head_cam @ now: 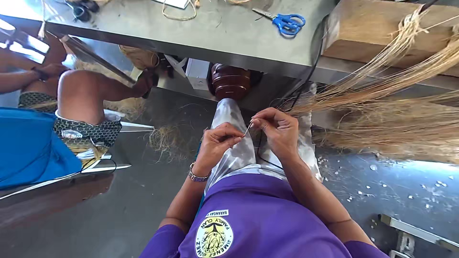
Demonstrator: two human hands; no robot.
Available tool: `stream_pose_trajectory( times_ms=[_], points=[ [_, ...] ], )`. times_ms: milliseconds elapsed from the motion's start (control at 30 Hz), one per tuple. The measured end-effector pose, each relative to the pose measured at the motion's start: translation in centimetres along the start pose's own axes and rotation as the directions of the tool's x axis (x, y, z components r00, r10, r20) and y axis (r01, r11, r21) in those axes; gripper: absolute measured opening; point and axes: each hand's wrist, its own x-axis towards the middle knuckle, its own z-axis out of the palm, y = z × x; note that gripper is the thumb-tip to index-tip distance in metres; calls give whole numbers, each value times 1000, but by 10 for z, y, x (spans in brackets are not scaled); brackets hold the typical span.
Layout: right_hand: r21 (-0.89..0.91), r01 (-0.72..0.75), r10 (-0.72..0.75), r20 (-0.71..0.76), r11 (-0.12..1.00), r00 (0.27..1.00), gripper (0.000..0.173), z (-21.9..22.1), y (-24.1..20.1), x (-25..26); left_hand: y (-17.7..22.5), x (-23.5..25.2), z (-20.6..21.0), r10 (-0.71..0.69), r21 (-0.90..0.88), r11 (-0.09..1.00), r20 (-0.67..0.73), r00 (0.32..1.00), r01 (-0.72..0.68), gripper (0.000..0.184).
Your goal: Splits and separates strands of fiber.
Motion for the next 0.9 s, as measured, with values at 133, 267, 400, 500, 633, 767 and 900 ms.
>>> stream_pose_trajectory(
  times_ms=[133, 267, 400, 500, 633, 767, 900],
  points=[
    [371, -361, 349, 100, 856, 932, 20, 15, 4, -4, -3, 2, 5, 69, 37, 997, -15, 998, -68, 13],
    [483, -541, 489, 242, 689, 838, 23, 18, 7, -4, -9, 4, 11, 101, 40, 995, -128, 987, -97, 22],
    [424, -551, 502, 233, 718, 833, 19, 19, 6, -5, -14, 4, 13, 122, 135, 986, -218, 968, -94, 31],
    [358, -523, 483, 201, 774, 852, 16, 19, 6, -7, -19, 5, 13, 147, 203, 974, -221, 964, -101, 21],
    [271, -501, 474, 163, 822, 865, 14, 17, 5, -8, -24, 7, 14, 182, 239, 962, -215, 959, -130, 12],
    [198, -481, 458, 152, 854, 876, 11, 14, 4, -8, -27, 9, 18, 165, 218, 969, -217, 962, -117, 11],
    [192, -501, 477, 160, 844, 864, 14, 8, 7, -8, -28, 12, 21, 51, 142, 990, -232, 971, -18, 9]
  ],
)
